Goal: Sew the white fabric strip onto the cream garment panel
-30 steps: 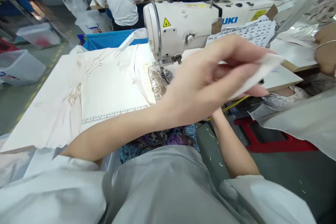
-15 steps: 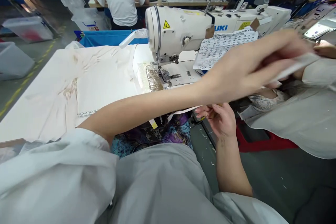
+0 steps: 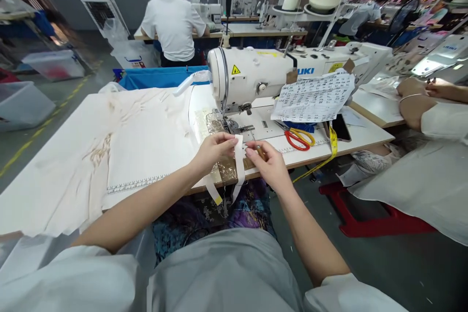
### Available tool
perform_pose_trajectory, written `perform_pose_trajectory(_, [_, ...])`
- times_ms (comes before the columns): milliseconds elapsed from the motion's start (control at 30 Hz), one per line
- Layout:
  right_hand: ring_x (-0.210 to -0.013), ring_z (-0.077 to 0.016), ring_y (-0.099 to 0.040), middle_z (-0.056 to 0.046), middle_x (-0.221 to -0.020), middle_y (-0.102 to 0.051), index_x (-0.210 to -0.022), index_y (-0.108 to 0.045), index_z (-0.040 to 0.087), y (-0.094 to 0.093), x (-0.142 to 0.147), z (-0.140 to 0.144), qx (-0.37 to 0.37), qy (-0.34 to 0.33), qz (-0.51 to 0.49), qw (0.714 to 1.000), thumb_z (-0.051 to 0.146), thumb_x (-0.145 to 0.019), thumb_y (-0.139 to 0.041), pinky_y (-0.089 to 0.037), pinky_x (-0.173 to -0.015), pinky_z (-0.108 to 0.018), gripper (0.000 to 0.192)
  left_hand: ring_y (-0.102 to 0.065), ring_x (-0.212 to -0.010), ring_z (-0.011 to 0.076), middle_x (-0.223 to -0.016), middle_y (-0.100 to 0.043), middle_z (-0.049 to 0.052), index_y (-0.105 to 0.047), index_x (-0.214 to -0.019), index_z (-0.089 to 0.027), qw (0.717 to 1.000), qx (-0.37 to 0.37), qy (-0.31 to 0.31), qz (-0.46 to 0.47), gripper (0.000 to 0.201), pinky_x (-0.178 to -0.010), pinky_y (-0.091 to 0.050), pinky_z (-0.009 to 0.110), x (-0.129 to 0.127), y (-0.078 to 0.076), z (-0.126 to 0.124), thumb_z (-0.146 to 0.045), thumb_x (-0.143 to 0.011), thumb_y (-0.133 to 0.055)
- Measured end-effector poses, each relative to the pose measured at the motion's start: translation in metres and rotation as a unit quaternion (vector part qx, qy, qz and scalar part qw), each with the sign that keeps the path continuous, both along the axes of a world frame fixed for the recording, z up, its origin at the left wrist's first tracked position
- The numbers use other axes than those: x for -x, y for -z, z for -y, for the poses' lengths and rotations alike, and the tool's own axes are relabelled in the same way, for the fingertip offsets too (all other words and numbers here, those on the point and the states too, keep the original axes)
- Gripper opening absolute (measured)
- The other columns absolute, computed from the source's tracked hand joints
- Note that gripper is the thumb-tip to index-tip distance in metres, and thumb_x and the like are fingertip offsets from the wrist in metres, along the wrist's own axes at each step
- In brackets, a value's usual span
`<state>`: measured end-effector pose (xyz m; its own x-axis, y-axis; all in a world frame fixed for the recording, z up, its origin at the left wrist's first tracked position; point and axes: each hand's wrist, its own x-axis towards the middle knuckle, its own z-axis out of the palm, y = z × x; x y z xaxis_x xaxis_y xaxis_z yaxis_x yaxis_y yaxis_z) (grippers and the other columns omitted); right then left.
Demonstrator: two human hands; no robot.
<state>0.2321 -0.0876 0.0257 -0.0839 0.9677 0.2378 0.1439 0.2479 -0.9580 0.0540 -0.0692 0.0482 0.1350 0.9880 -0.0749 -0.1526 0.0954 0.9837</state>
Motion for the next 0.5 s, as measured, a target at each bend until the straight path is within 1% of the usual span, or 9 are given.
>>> perform_pose_trajectory(100, [-0.065, -0.0153, -0.055, -0.001, -0.078, -0.066, -0.086, -0.067, 0.019, 0.003, 0.018, -0.022, 0.013, -0.022, 0.004, 1.000, 0.046, -0.073, -0.073, -0.044, -0.059, -0.027, 0.031, -0.060, -0.064, 0.0111, -0.067, -0.063, -0.001, -0.064, -0.075, -0.014, 1.000, 0.017, -0.008, -0.002, 0.029, -0.064, -0.056, 0.026, 0.009, 0.003, -0.014, -0.034, -0.067, -0.084])
perform_pose_trajectory(200, [-0.058, -0.0130, -0.048, 0.003, -0.068, -0.060, -0.081, -0.065, 0.020, 0.008, 0.027, -0.038, 0.023, -0.030, -0.005, 0.999, 0.044, -0.071, -0.074, -0.038, -0.054, -0.026, 0.028, -0.059, -0.063, 0.0110, -0.066, -0.062, -0.001, -0.064, -0.075, -0.014, 1.000, 0.006, -0.014, -0.002, 0.026, -0.058, -0.053, 0.024, 0.014, 0.004, -0.024, -0.031, -0.068, -0.083])
perform_pose_trajectory(333, [-0.060, -0.0136, -0.050, 0.002, -0.070, -0.061, -0.083, -0.064, 0.020, 0.013, 0.031, -0.050, 0.030, -0.032, -0.033, 0.998, 0.047, -0.074, -0.070, -0.040, -0.056, -0.026, 0.029, -0.060, -0.065, 0.0112, -0.067, -0.064, 0.001, -0.066, -0.076, -0.014, 1.000, -0.009, -0.007, 0.018, 0.025, -0.054, -0.049, 0.021, 0.018, 0.007, -0.035, -0.030, -0.068, -0.083])
perform_pose_trajectory(500, [-0.058, -0.0135, -0.050, 0.003, -0.067, -0.061, -0.084, -0.063, 0.021, 0.017, 0.033, -0.055, 0.028, -0.016, -0.044, 0.998, 0.047, -0.076, -0.069, -0.041, -0.055, -0.026, 0.028, -0.064, -0.074, 0.0138, -0.077, -0.068, 0.003, -0.071, -0.085, -0.012, 0.998, -0.005, 0.034, 0.053, 0.036, -0.058, -0.054, 0.023, 0.023, 0.017, -0.045, -0.038, -0.066, -0.086])
